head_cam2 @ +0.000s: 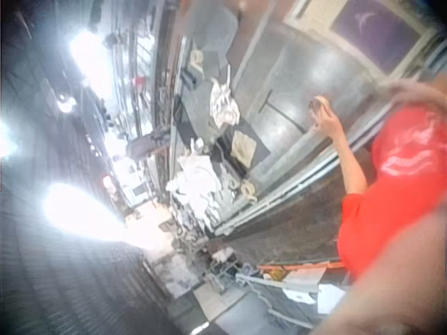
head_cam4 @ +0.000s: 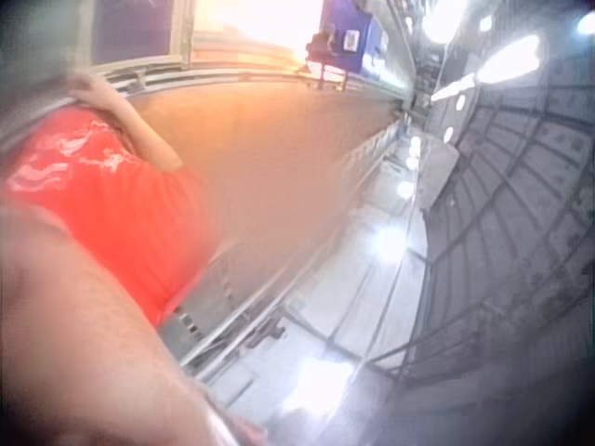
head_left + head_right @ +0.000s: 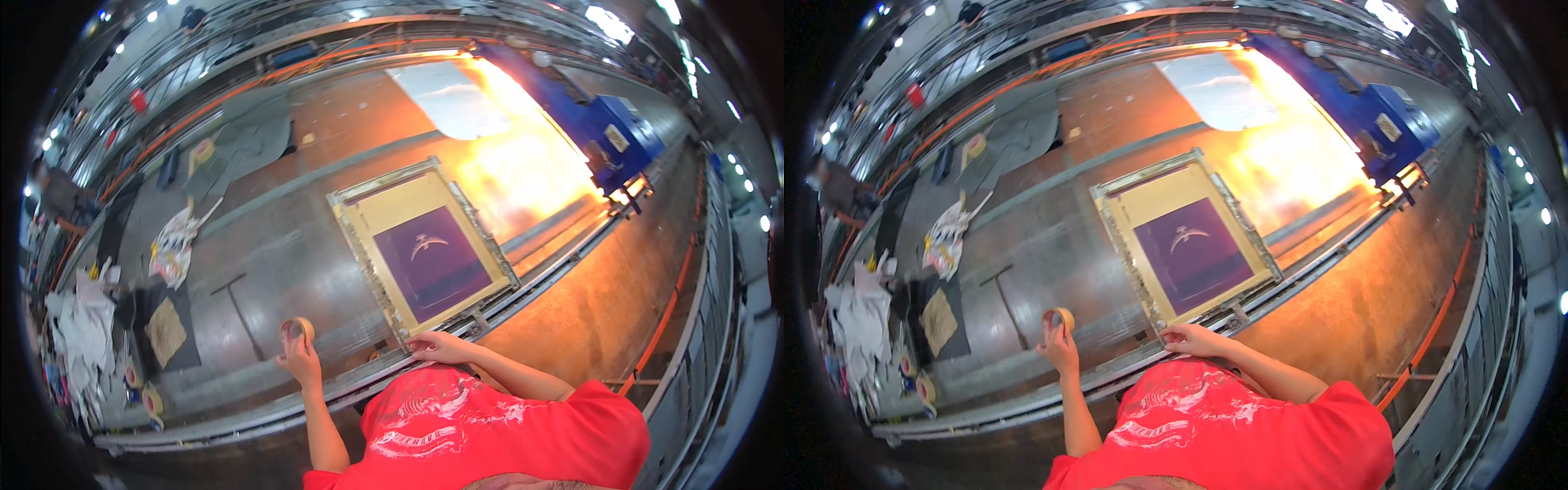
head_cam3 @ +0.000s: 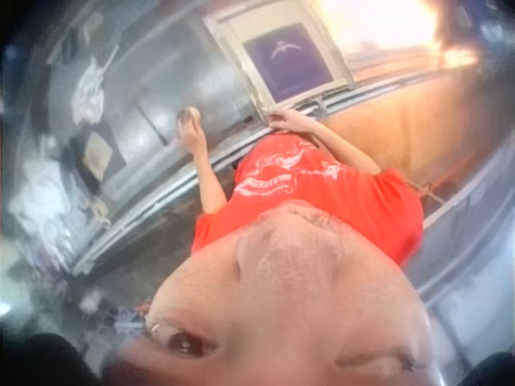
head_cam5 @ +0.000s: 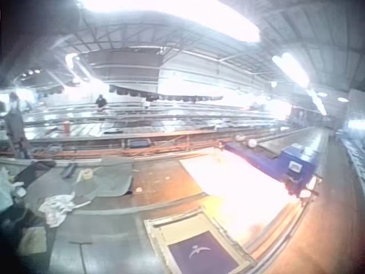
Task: The person applies masking tape to the edges of a screen printing frame, then places the frame on a light table to check alignment. They lift the frame, adjust a control on the light table, and return the frame to the table, continuing to apply tape and press down the edges.
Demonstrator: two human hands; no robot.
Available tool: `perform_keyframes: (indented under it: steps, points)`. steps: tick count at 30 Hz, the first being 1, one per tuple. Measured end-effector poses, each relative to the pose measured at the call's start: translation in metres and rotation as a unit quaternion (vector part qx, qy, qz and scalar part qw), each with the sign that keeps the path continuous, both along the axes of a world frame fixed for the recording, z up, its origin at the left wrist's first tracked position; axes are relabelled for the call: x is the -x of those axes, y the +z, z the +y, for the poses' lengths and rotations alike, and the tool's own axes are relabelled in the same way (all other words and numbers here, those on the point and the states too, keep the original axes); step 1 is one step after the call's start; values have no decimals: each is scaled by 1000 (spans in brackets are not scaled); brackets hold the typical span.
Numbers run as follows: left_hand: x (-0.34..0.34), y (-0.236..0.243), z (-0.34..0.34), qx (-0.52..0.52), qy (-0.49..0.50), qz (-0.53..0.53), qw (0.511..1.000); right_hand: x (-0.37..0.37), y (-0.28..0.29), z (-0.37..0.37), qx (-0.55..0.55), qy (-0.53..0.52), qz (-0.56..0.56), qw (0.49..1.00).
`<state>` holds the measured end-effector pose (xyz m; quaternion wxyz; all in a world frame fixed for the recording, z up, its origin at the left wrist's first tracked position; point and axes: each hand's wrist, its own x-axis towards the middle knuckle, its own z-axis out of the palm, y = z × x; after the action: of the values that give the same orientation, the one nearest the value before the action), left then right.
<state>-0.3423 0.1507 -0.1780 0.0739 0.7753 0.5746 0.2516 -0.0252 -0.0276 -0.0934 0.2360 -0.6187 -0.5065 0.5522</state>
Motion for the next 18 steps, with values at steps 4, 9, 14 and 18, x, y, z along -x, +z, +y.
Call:
perform_keyframes:
  steps: [4, 9, 14, 18]
  points:
    - [-8, -19, -8, 11, 55, 63, 996, -36, -6, -9, -58, -102, -52, 992]
    - [-33, 6, -18, -125, 114, 61, 984, -107, -21, -37, -155, -239, -302, 910]
    - [-102, -10, -49, 182, -21, -187, 965, -191, -66, -62, -129, -388, -390, 825]
    - [-170, -45, -88, 277, -67, -261, 922, -218, -72, -35, -24, -412, -450, 792]
